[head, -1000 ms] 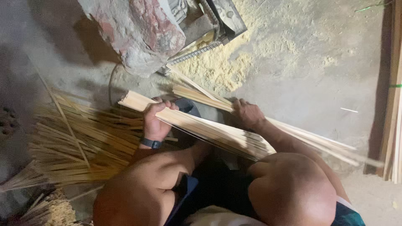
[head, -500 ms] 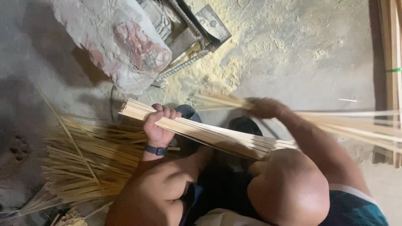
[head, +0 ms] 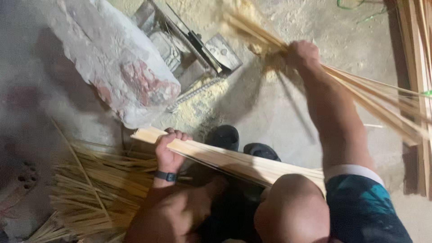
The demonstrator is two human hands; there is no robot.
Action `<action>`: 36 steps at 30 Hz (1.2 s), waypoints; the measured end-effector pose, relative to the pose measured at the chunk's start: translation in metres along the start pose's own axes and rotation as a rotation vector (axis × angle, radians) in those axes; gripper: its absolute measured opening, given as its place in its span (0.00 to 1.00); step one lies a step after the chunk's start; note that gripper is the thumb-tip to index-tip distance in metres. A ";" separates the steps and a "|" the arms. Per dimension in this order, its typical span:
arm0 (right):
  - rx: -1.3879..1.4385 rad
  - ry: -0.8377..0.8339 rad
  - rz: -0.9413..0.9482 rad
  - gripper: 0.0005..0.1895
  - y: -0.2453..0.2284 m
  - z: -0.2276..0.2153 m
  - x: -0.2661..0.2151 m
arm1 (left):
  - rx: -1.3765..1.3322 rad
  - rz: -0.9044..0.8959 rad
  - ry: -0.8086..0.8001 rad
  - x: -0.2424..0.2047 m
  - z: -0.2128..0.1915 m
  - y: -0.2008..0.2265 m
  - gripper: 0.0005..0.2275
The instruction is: The person sits on the floor and repeatedly feeds thin wooden sticks into a rotating grinding wheel to sharpen their ends. The person holds the sticks by hand, aligns them against the wheel, and then sets the sharpened sticks aside on the floor.
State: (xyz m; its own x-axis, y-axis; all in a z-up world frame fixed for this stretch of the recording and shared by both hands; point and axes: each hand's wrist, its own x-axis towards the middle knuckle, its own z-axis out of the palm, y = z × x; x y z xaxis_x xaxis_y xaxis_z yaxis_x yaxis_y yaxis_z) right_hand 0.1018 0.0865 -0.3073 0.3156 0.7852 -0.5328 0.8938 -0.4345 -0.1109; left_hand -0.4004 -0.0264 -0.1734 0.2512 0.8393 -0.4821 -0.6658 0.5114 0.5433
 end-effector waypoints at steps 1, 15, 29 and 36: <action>0.107 0.029 0.037 0.28 -0.014 -0.014 0.011 | 0.013 0.004 -0.006 0.000 0.000 0.000 0.07; 0.110 0.364 -0.384 0.15 0.104 0.052 -0.180 | -0.158 -0.066 -0.277 0.014 0.006 -0.007 0.09; -0.239 0.480 -0.157 0.17 0.111 0.063 -0.029 | -0.060 -0.055 -0.045 -0.004 0.001 -0.017 0.06; 0.158 0.429 -0.091 0.25 0.054 -0.023 0.006 | -0.040 -0.080 -0.061 0.004 0.001 -0.024 0.06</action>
State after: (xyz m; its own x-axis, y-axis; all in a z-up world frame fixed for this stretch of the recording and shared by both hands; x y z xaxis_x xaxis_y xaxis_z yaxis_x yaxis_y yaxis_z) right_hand 0.1591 0.0778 -0.2976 0.3710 0.9204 -0.1238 0.8751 -0.3911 -0.2850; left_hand -0.3829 -0.0349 -0.1873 0.3463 0.8061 -0.4798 -0.6692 0.5707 0.4758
